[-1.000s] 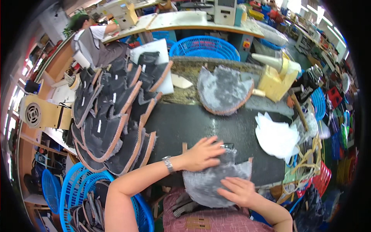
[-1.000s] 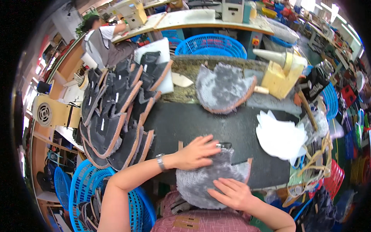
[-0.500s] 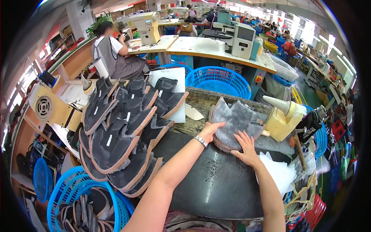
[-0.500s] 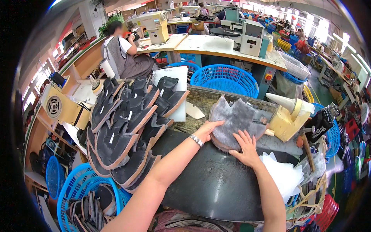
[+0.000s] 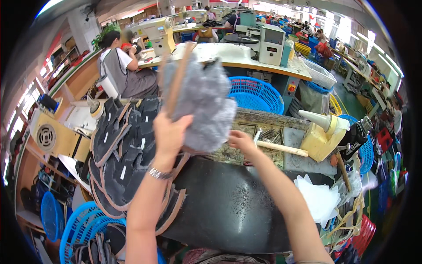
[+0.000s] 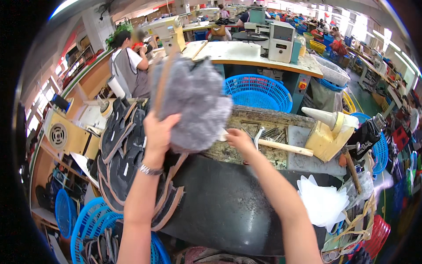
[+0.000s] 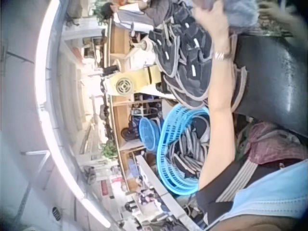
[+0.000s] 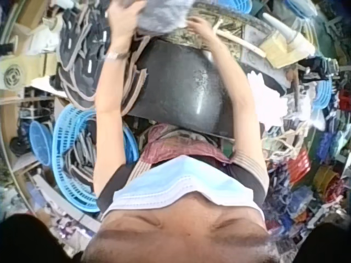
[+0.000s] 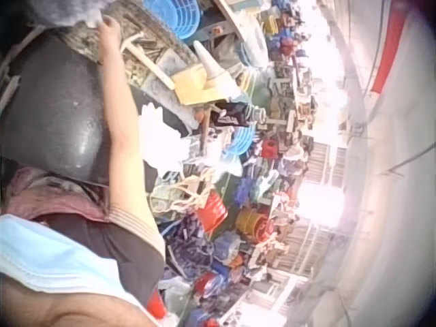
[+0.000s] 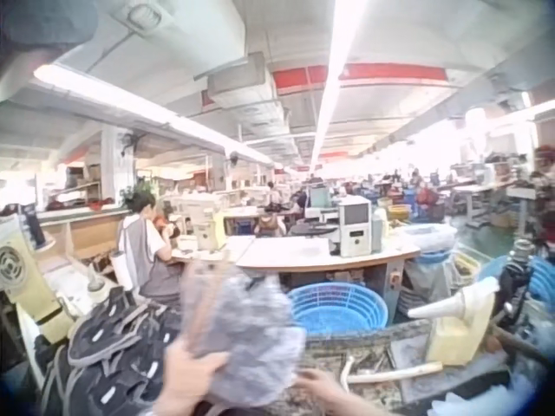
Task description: The person inserts white foam inserts into grey fuzzy shoe components and presses them flat. They then use a hammer and a metal punch to drive fasteners into black shoe parts, stacking the finished pieces. Finally, they pick up a blue basket containing dark fabric and use a tool to trim or cut the material.
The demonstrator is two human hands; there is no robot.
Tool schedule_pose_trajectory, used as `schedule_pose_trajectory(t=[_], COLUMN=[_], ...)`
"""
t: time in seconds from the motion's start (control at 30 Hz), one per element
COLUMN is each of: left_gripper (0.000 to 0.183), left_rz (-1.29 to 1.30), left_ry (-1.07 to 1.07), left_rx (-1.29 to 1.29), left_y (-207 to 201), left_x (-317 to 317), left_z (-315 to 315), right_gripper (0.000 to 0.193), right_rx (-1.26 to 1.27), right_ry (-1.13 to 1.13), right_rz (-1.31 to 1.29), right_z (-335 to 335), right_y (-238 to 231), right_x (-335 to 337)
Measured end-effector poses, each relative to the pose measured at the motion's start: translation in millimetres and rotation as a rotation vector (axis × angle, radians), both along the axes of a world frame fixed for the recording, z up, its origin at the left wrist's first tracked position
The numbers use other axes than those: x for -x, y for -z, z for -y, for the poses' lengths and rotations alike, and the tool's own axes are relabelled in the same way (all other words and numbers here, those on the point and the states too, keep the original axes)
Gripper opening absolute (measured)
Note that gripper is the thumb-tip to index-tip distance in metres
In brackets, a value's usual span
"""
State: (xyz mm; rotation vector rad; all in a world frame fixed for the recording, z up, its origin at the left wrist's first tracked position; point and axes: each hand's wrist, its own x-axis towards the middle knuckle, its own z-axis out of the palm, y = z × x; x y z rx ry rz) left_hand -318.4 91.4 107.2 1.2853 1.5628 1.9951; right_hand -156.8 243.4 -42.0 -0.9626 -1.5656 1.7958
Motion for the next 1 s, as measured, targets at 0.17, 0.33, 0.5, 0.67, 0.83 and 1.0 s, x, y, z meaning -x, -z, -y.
schedule_pose_trajectory(t=[0.17, 0.33, 0.5, 0.67, 0.83, 1.0], left_gripper=[0.038, 0.038, 0.045, 0.060, 0.058, 0.051], left_rz=[0.034, -0.389, -0.794, -1.031, -1.404, -1.275], left_ry=[-0.143, -0.393, -0.528, -0.568, -0.554, -0.443], left_rx=[-0.013, 0.179, 0.117, 0.031, 0.186, 0.315], left_y=[-2, 27, 45, 31, 47, 72], left_x=[32, 35, 35, 26, 8, 3], left_z=[46, 76, 73, 57, 13, -18], right_gripper=[0.044, 0.040, 0.036, 0.038, 0.047, 0.048], right_rx=[0.135, 0.084, -0.110, -0.186, -0.051, 0.150], right_ry=[-0.051, 0.053, 0.174, 0.218, 0.421, 0.496], right_rz=[-0.213, -0.123, 0.017, -0.018, -0.074, -0.047], right_z=[-42, -18, -34, -18, 38, 111], right_y=[51, 36, -14, -47, -43, -19], right_x=[119, 141, 83, -28, -136, -202])
